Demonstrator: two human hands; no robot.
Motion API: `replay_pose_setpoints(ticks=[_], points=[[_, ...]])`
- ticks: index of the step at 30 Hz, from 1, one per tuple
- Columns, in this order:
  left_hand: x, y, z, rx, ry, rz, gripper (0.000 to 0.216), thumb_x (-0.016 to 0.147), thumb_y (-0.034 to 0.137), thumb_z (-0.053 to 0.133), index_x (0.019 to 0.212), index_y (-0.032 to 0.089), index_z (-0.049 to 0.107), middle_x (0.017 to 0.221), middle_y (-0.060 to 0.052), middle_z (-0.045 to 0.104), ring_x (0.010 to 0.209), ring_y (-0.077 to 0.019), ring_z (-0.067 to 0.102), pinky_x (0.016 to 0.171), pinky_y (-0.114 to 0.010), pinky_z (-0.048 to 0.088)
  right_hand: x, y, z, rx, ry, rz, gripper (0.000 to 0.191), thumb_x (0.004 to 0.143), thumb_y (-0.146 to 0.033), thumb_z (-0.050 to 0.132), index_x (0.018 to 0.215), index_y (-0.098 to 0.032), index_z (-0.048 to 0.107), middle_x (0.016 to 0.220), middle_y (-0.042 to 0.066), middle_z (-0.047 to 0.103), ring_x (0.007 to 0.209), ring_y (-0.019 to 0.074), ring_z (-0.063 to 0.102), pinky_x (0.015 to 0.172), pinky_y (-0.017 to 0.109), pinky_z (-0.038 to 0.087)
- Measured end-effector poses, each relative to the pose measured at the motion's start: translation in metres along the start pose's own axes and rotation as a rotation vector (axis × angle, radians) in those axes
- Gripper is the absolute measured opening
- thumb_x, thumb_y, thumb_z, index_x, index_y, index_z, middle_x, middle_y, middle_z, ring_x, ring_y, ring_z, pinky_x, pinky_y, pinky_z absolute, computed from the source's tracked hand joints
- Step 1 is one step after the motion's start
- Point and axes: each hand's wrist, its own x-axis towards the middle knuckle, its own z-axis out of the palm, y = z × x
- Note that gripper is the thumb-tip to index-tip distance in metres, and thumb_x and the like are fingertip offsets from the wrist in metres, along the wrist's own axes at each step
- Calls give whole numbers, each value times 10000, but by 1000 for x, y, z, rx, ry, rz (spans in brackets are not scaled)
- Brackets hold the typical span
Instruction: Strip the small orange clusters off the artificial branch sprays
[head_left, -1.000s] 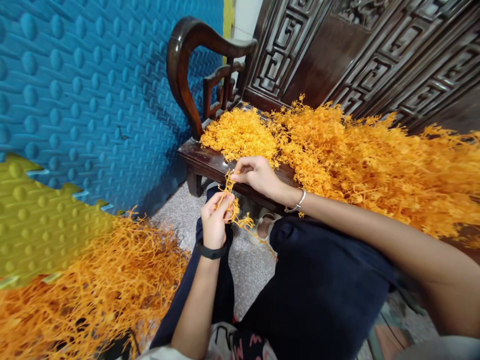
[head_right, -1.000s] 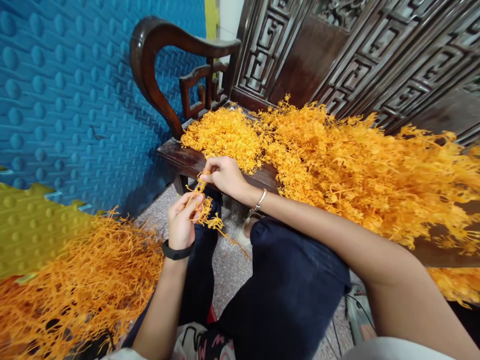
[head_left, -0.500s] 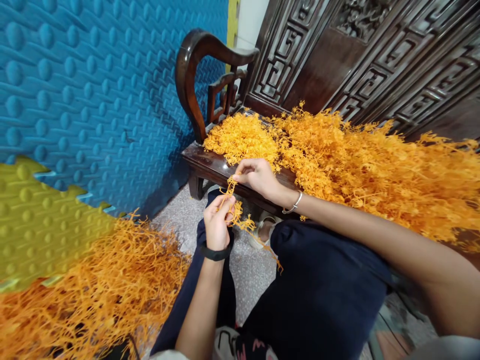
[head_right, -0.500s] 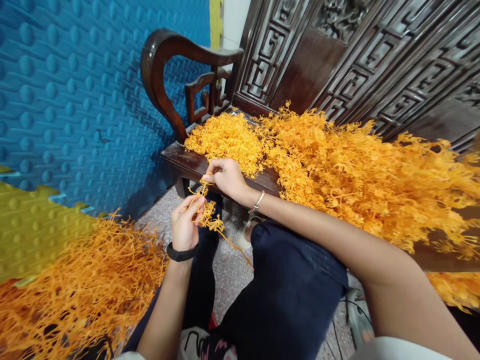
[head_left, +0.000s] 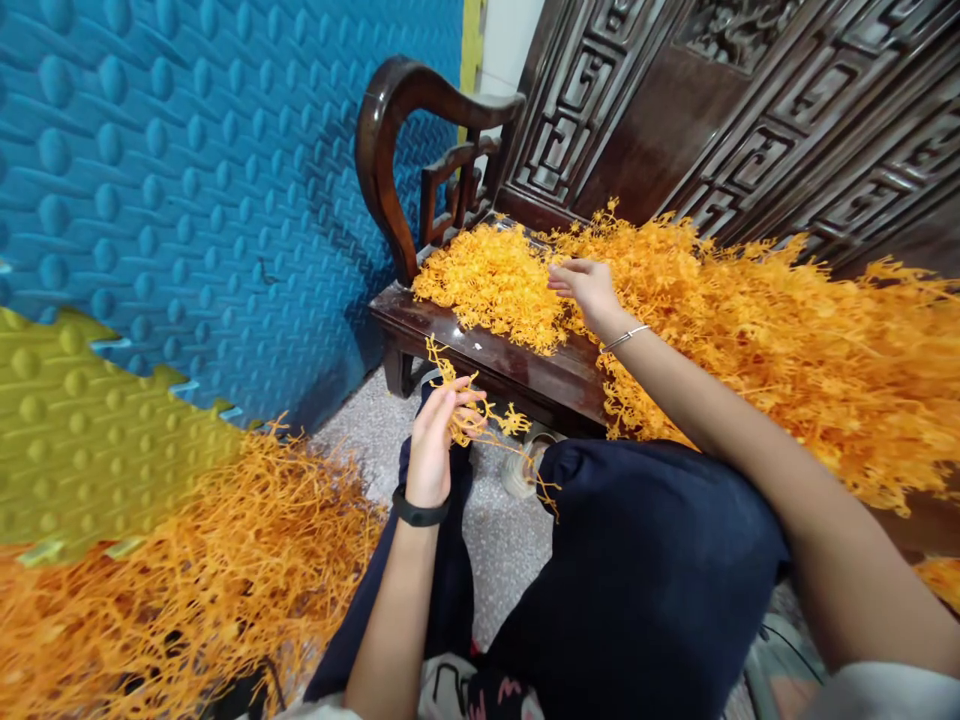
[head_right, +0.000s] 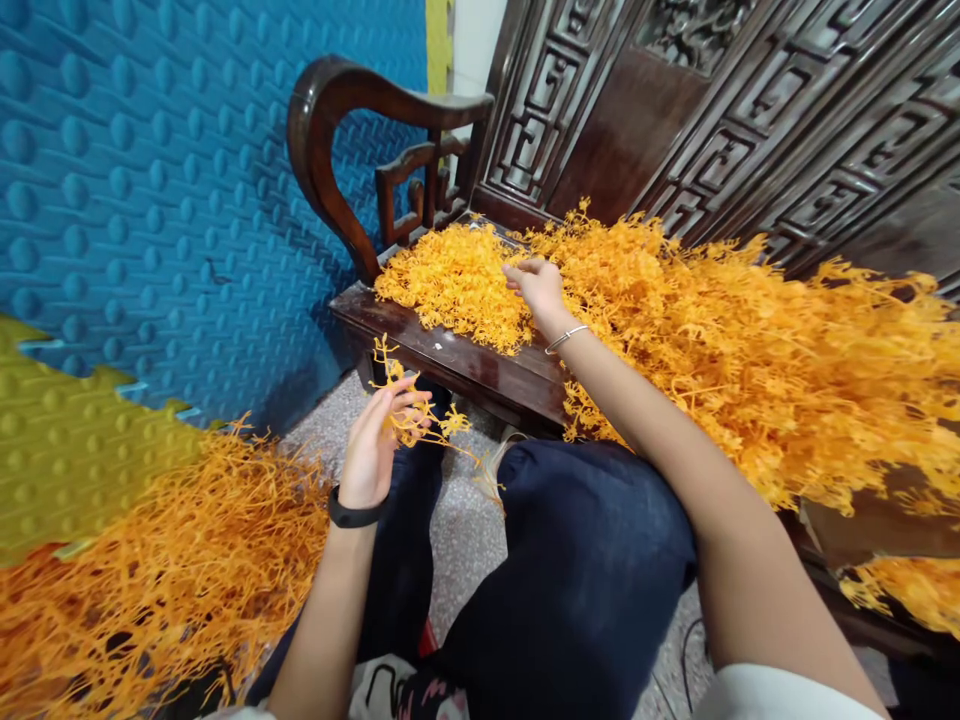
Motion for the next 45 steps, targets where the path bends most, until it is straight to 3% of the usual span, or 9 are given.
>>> replay_pose_setpoints(ticks=[8,12,16,22,27,30,32,38,45], points=[[1,3,-5,-140,-214,-56,499,817,373,429,1287,203,417,1286,-134,507,924,-220,632,717,-313,509,16,14,-9,91,129,-7,96,746,-83,532,656,-117,535,653,15,553,589,68,546,684,244,481],[0,5,-8,-122,-300,-5,670,653,142,502,1308,229,389,1381,-109,403,1087,-270,553,856,-387,476,19,14,-8,123,130,11,203,690,-87,604,867,-147,523,995,73,573,835,101,589,768,260,491],[0,3,-11,-49,-350,58,758,602,75,535,1307,309,385,1457,-52,279,1212,-298,442,927,-421,444,19,13,-5,58,-54,-50,482,666,-133,654,1104,-233,481,1286,73,435,1095,163,503,836,318,475],[-1,2,-9,2,-357,85,694,663,78,599,1279,347,424,1469,-40,250,1200,-287,456,883,-376,483,-5,3,3,-31,-182,-194,149,730,-125,571,875,-137,604,1173,92,535,919,127,576,803,277,476],[-2,-1,-8,-5,-357,87,747,678,74,631,1317,356,366,1462,-53,265,1180,-265,480,884,-355,487,-68,-28,7,3,-785,-301,171,791,-284,565,851,-131,614,815,45,631,728,100,588,724,249,476],[-2,-4,-8,-13,-334,71,809,672,79,653,1342,375,309,1434,-50,321,1150,-235,509,910,-368,475,-103,-44,9,-223,-1212,-511,177,799,-236,569,943,-156,633,874,37,612,768,94,553,720,227,439],[-3,-6,-6,-9,-300,52,830,658,87,673,1344,369,302,1380,-51,404,1122,-217,532,903,-354,480,-117,-47,11,-407,-1311,-695,201,816,-166,533,990,-175,633,945,46,575,805,95,519,726,223,407],[-2,-9,2,19,-239,-4,602,622,148,724,1172,235,496,1052,-48,624,935,-180,621,823,-311,512,-123,-42,17,-575,-1169,-942,126,845,-163,483,854,-139,607,876,50,500,783,108,465,700,236,363],[-3,-5,10,67,-95,10,240,738,344,621,865,144,587,671,-14,637,562,-123,628,470,-191,453,-122,-31,21,-297,-950,-692,48,808,-94,483,778,-132,482,694,-7,513,621,70,460,599,211,368]])
